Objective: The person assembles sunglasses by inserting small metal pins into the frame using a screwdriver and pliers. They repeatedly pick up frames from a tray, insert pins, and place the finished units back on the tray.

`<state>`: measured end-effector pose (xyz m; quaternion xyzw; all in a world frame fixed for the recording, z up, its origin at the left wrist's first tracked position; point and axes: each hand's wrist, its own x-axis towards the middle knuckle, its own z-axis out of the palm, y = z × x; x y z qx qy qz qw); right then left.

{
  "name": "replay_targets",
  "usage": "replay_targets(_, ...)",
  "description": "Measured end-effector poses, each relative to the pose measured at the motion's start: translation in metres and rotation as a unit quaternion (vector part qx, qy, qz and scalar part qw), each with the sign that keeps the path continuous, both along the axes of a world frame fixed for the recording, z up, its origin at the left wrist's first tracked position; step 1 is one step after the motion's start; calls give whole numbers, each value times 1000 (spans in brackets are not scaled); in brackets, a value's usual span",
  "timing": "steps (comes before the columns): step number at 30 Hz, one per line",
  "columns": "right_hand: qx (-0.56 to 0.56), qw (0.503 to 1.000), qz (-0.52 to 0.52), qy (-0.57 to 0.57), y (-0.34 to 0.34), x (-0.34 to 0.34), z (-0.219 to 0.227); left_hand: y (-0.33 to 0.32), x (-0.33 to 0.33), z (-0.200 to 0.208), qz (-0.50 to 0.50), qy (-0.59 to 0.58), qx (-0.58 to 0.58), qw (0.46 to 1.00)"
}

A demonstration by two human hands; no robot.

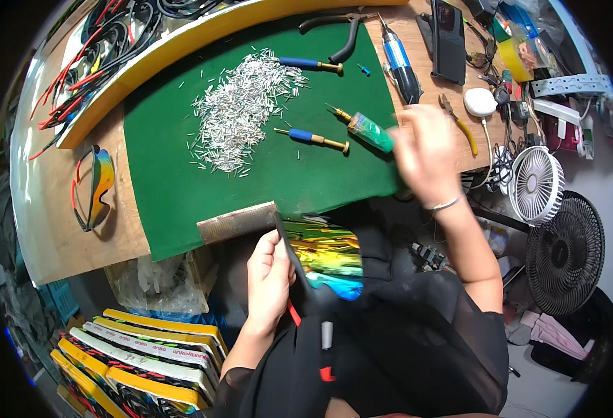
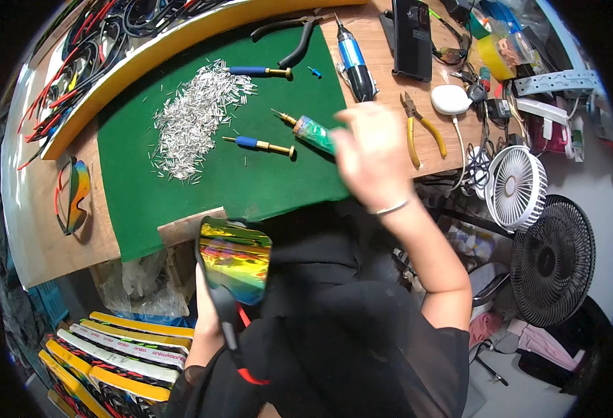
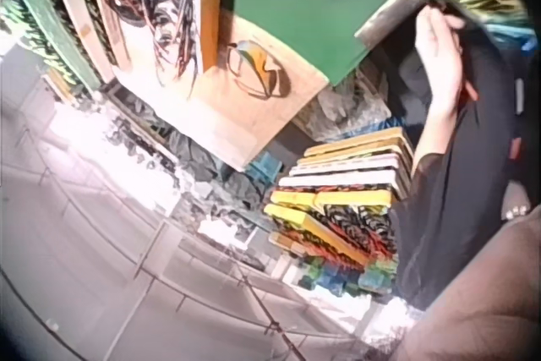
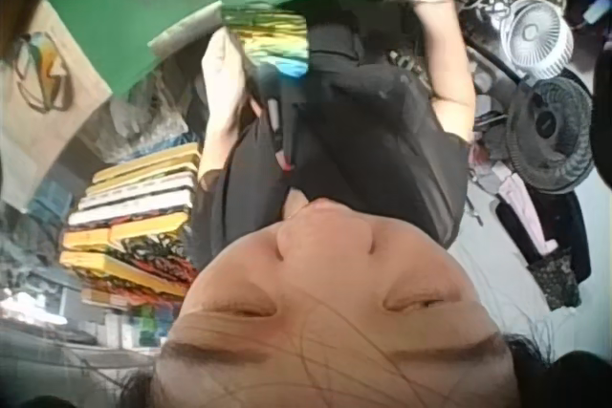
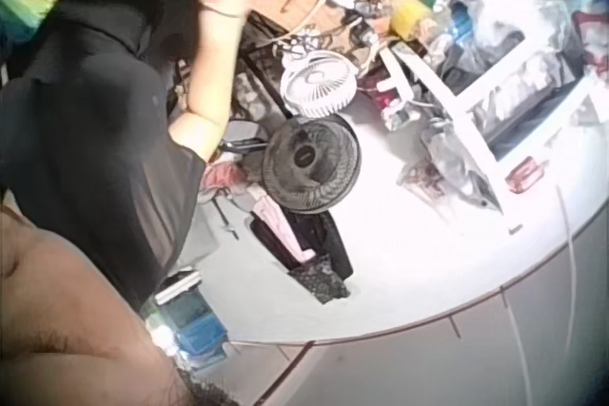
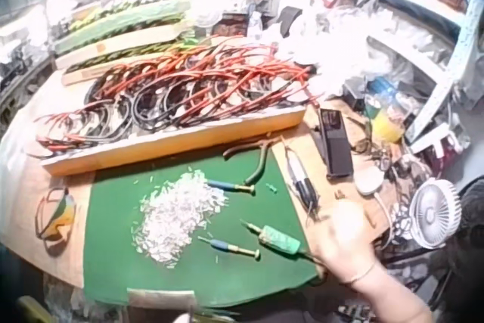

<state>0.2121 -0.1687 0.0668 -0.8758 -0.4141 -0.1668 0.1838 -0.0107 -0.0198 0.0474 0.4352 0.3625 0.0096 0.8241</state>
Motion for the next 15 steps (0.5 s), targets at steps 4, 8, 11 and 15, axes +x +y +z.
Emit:
replay_targets(4,-119,976,-183,-23,-88,47,-27,-10,8,-11,-22,-55,-2,998)
replay_targets(8,-103,976,-185,-58,-104,46,-61,-10,12,-10,-35,-28,-38,998)
replay_targets(11,-151,954,-255,41,-113,43,-44,0,19,-3,-42,5,-70,997)
replay_targets(15,104,937,-106,316,-87,-11,4,10,12,-5,3,-14,-72,997)
